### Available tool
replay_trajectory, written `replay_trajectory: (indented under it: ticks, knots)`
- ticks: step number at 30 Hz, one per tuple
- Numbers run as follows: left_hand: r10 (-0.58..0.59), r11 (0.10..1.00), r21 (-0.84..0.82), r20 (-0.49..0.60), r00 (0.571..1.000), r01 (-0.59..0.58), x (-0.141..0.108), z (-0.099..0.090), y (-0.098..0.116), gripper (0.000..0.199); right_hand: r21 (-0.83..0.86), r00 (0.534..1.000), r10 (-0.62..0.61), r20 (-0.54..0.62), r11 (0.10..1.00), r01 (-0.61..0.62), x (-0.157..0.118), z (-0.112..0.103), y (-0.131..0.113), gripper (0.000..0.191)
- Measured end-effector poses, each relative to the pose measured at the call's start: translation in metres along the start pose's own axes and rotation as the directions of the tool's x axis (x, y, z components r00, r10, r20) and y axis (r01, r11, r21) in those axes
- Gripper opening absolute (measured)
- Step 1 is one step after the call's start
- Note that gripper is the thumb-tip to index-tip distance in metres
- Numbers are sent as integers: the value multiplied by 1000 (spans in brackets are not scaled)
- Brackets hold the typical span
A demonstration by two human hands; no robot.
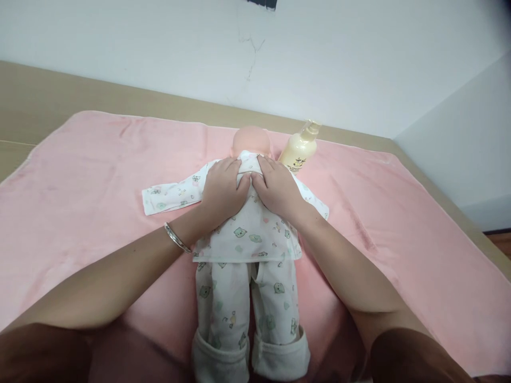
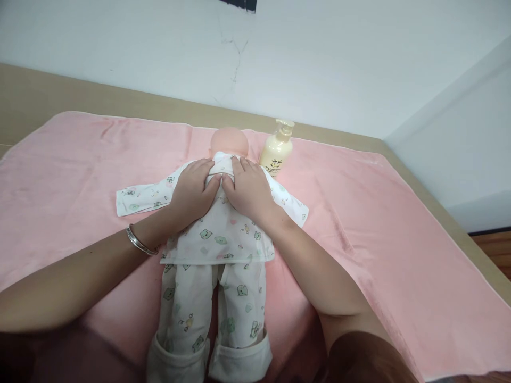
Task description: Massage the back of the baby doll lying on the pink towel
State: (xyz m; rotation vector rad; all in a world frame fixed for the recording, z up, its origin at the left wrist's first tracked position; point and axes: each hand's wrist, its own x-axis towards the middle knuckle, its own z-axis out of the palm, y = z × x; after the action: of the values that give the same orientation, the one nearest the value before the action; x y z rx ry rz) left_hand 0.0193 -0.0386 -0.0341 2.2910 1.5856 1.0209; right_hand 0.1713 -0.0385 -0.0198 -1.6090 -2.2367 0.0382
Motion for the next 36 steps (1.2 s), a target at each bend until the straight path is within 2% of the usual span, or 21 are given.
replay_trajectory:
  ticks: [36]
  knots:
    - [-18, 998, -61, -32, 999, 16, -1, 3, -4, 38, 63, 995, 5, -105, 998, 2, -1, 10, 6, 56]
